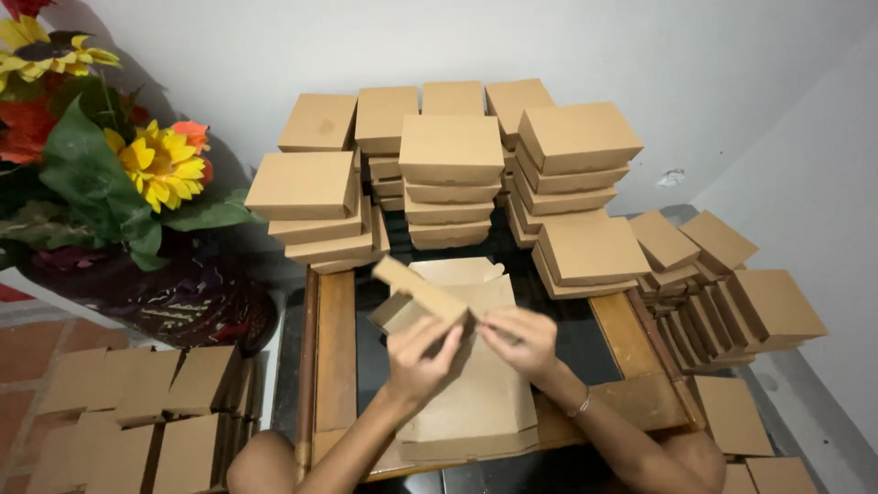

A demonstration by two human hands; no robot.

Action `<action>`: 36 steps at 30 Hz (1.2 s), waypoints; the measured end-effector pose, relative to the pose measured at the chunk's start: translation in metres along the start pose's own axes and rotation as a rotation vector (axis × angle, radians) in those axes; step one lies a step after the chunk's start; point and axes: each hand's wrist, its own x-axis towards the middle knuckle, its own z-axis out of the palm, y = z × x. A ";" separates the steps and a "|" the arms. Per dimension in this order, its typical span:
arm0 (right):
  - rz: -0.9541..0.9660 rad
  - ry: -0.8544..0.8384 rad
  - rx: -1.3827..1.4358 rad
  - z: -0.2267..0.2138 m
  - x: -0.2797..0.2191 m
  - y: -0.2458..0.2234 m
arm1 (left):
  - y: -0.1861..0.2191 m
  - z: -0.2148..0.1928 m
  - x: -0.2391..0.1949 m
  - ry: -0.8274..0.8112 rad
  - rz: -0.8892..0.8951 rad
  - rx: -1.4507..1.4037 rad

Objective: Folding flat cardboard cutouts into boxes and stacking them.

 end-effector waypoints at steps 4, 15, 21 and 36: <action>0.466 0.082 0.083 0.022 0.005 0.029 | -0.004 0.004 0.029 0.027 -0.489 -0.066; 0.190 0.220 -0.016 0.027 0.027 0.027 | -0.048 0.037 0.002 0.031 -0.411 -0.234; 0.040 0.251 0.040 0.032 0.028 0.022 | -0.048 0.034 -0.007 0.153 -0.305 -0.168; 0.241 0.191 0.207 0.035 0.018 0.017 | -0.047 0.039 -0.032 0.112 -0.466 -0.186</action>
